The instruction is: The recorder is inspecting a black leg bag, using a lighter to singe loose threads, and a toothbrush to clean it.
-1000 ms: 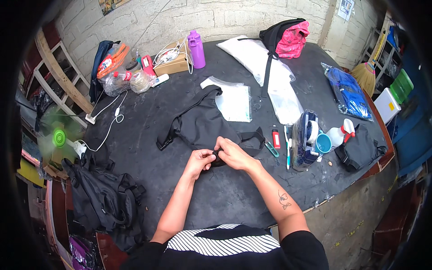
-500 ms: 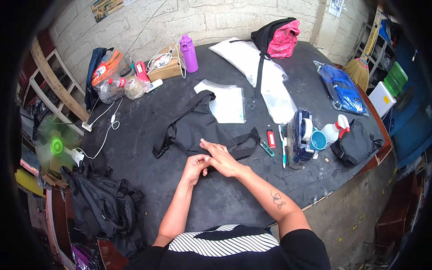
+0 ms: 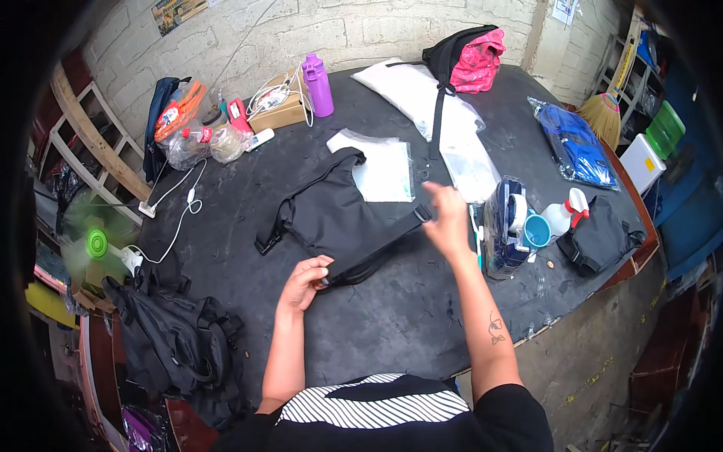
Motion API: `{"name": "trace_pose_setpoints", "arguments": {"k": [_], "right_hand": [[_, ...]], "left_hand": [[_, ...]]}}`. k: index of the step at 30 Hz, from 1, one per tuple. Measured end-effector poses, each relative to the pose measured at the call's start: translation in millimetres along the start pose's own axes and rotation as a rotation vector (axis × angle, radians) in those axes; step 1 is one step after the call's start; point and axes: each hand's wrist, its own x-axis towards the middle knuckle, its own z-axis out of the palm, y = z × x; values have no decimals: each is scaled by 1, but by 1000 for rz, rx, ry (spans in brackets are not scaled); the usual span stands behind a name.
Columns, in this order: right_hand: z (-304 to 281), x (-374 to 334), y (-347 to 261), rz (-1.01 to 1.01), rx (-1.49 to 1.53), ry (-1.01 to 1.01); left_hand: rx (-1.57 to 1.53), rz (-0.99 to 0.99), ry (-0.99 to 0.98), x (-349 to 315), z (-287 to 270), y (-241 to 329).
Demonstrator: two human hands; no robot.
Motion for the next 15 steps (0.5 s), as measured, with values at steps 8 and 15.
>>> {"name": "trace_pose_setpoints", "arguments": {"k": [8,15], "right_hand": [[32,-20,-7,649,704,55],[49,-26,-58,426,735,131]], "left_hand": [[422,211,-120,-8,-22,0],[612,479,138,31,69,24]]}}
